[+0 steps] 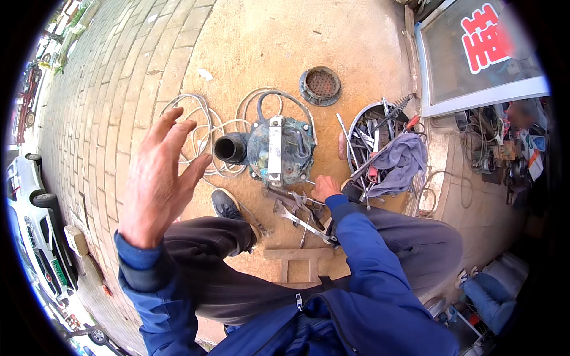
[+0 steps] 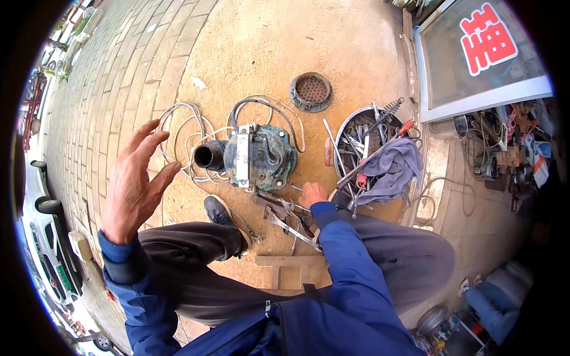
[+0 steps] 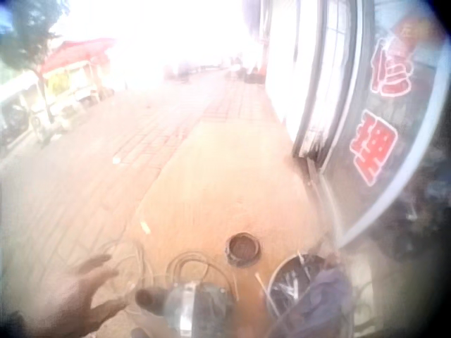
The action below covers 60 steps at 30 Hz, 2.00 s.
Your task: The person sits on the ground and uses a wrench to tighten bolts on a mechanical part. They wipe the part with a cloth and continue adjusting components with hand tools.
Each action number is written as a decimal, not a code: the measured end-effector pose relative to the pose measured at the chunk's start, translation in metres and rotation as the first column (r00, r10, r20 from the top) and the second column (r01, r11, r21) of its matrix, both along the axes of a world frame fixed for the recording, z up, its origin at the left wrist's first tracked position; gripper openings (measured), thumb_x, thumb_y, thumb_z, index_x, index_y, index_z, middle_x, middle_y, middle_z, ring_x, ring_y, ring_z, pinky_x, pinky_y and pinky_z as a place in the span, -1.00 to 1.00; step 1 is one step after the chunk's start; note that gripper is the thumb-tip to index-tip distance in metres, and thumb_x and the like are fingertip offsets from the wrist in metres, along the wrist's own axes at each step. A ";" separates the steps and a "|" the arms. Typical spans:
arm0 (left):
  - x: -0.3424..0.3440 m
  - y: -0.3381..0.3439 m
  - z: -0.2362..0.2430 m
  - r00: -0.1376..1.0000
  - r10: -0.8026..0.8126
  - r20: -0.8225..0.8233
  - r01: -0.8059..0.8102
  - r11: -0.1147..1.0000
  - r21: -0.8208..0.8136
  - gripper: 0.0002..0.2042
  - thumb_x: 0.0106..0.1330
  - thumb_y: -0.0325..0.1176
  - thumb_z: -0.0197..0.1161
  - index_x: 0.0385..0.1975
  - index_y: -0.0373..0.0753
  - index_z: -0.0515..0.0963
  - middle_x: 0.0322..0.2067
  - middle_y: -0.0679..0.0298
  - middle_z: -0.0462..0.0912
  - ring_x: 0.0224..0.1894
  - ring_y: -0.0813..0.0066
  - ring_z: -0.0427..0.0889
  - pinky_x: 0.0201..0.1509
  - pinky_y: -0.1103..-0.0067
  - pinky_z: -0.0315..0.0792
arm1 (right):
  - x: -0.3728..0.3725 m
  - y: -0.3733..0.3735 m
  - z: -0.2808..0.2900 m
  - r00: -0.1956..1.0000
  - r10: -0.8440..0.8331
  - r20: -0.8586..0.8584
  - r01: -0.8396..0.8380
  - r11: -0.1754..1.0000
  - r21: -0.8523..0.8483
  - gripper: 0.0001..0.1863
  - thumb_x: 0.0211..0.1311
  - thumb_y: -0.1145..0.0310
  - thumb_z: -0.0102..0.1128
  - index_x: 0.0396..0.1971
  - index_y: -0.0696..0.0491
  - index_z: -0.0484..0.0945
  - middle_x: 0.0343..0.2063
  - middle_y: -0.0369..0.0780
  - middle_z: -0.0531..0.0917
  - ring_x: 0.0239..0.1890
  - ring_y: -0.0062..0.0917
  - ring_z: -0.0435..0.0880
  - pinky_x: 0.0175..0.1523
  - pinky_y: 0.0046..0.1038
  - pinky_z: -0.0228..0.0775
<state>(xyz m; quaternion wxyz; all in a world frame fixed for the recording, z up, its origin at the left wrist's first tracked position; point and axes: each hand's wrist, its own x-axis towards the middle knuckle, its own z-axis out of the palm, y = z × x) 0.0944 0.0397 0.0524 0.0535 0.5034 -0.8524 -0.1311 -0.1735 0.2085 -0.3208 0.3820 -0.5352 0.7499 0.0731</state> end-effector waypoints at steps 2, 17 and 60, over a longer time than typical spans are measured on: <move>-0.003 0.000 -0.002 0.998 -0.037 -0.052 0.037 0.999 0.000 -0.54 0.20 -0.35 0.46 0.09 -0.37 0.57 0.30 -0.07 0.46 0.27 -0.12 0.50 0.33 0.25 0.41 | -0.001 -0.002 0.036 0.997 -0.081 0.019 0.080 0.996 0.046 -0.70 0.11 0.22 0.28 -0.28 0.14 0.74 -0.25 0.14 0.73 -0.14 0.06 0.74 0.00 -0.05 0.59; -0.045 -0.003 -0.060 0.912 -0.399 -0.099 0.409 0.905 0.117 -0.18 0.08 -0.19 0.55 0.32 -0.36 0.29 0.12 -0.15 0.52 0.18 -0.17 0.51 0.25 0.21 0.44 | -0.069 -0.042 0.405 0.950 0.148 -0.274 -0.292 0.726 -0.623 -0.77 0.36 0.33 0.19 -0.43 0.17 0.54 -0.57 0.06 0.61 -0.46 0.02 0.65 -0.34 -0.07 0.46; -0.123 -0.020 -0.065 0.782 -0.411 -0.469 0.463 0.886 -0.003 -0.85 0.35 -0.33 0.23 -0.30 -0.28 0.63 -0.33 -0.12 0.65 -0.15 -0.19 0.61 -0.07 0.12 0.48 | -0.023 -0.108 0.485 0.725 0.457 -0.514 -0.683 0.385 -0.621 -0.77 0.08 0.40 0.28 -0.24 0.13 0.57 -0.39 -0.14 0.63 -0.24 -0.25 0.67 -0.09 -0.23 0.55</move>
